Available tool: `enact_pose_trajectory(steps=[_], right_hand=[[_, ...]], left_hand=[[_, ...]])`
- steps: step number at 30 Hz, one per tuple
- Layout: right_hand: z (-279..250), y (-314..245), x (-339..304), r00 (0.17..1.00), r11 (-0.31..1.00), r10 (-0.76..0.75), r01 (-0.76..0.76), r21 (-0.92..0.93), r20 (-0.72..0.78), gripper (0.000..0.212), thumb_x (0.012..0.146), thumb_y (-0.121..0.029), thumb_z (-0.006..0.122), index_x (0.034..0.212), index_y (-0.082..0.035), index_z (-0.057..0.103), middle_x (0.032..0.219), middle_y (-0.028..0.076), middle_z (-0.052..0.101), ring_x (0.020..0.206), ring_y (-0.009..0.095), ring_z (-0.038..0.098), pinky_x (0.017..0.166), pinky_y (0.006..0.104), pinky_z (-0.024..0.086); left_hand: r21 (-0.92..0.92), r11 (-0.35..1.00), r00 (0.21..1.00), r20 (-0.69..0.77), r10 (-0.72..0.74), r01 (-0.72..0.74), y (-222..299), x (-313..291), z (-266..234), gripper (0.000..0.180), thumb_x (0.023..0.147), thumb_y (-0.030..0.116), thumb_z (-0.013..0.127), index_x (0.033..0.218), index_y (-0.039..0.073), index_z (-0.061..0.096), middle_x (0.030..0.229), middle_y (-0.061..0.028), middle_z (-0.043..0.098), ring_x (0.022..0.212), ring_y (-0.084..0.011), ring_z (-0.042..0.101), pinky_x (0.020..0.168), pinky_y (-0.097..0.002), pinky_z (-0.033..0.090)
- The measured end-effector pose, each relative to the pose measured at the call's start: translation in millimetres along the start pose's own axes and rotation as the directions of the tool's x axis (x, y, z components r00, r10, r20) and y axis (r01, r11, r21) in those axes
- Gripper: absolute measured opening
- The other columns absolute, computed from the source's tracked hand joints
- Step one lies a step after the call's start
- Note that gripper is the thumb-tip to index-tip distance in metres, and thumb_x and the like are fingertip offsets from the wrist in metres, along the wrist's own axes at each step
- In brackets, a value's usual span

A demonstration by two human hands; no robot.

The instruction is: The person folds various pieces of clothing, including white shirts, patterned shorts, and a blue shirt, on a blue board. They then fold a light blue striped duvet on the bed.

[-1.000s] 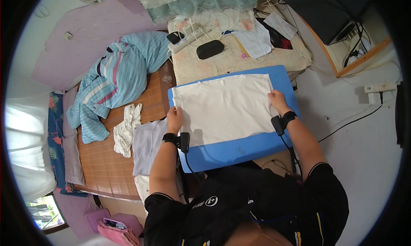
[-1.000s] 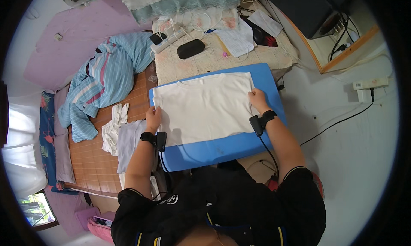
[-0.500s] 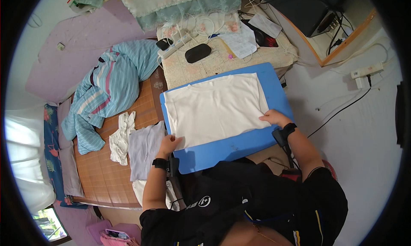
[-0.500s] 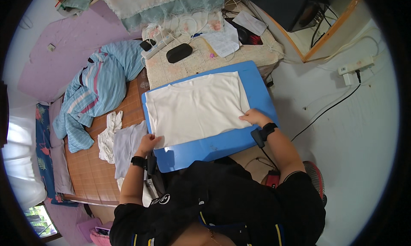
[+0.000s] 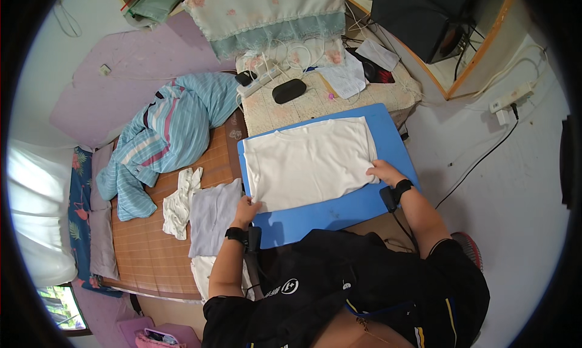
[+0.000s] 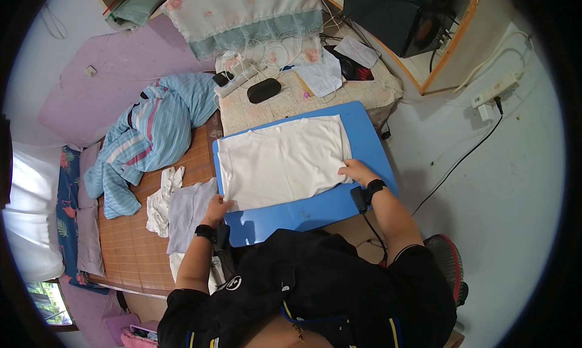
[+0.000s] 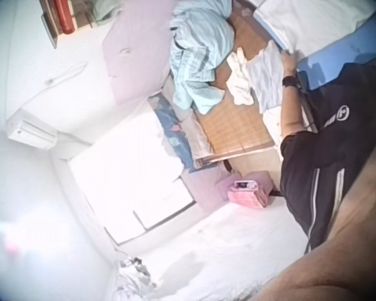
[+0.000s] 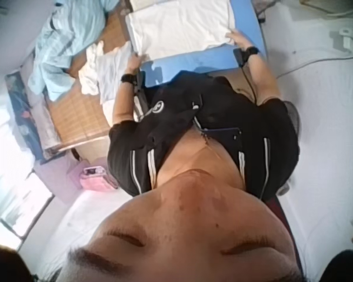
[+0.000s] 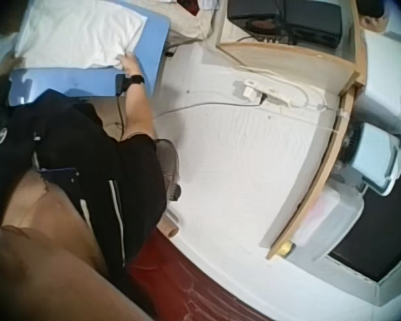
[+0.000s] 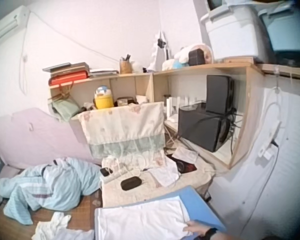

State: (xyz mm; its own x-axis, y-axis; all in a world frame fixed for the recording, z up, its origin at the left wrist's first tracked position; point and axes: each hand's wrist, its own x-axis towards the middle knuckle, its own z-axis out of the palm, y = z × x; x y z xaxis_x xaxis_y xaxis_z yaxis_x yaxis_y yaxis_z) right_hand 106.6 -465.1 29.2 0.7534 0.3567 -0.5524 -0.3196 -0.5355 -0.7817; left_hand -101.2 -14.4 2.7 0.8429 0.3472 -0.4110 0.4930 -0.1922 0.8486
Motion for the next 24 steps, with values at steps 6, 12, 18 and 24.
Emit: enact_pose_trajectory(steps=[6,12,18,24], right_hand=[[-12,13,-1,0.998,1.000,0.006,-0.005,0.024,-0.057,0.031,0.070,-0.014,0.066,0.096,0.001,0.057,0.087,0.007,0.057,0.075,0.015,0.053,0.066,0.0250,0.043],[-27,16,-17,0.992,0.986,0.094,-0.081,0.145,-0.085,0.031,0.069,-0.017,0.069,0.094,-0.003,0.057,0.079,0.003,0.056,0.066,0.012,0.052,0.055,0.0257,0.042],[-16,37,-14,0.963,0.972,-0.106,0.047,-0.232,-0.246,0.038,0.061,-0.021,0.074,0.088,0.000,0.058,0.081,0.012,0.059,0.076,0.020,0.058,0.067,0.0300,0.046],[-15,45,-19,0.898,0.905,-0.099,-0.097,-0.414,-0.428,0.044,0.059,-0.024,0.075,0.086,0.006,0.055,0.086,0.020,0.059,0.076,0.030,0.059,0.066,0.0372,0.047]], left_hand=[[0.225,0.973,0.987,-0.137,0.080,-0.048,8,-11,1,0.031,0.071,0.022,0.067,0.082,-0.001,0.052,0.072,-0.0106,0.057,0.065,-0.0198,0.054,0.060,-0.0317,0.044],[0.425,0.905,0.974,-0.190,0.125,-0.034,13,-23,1,0.033,0.071,0.029,0.067,0.080,0.000,0.052,0.074,-0.0152,0.058,0.068,-0.0298,0.057,0.062,-0.0366,0.045],[0.518,0.855,0.972,-0.190,0.138,-0.020,21,-28,1,0.033,0.072,0.030,0.065,0.079,0.001,0.052,0.071,-0.0157,0.058,0.069,-0.0323,0.057,0.063,-0.0380,0.045],[0.450,0.893,0.961,-0.252,0.115,0.011,17,-31,2,0.036,0.069,0.032,0.068,0.077,0.000,0.052,0.070,-0.0138,0.059,0.068,-0.0282,0.057,0.062,-0.0363,0.045]])
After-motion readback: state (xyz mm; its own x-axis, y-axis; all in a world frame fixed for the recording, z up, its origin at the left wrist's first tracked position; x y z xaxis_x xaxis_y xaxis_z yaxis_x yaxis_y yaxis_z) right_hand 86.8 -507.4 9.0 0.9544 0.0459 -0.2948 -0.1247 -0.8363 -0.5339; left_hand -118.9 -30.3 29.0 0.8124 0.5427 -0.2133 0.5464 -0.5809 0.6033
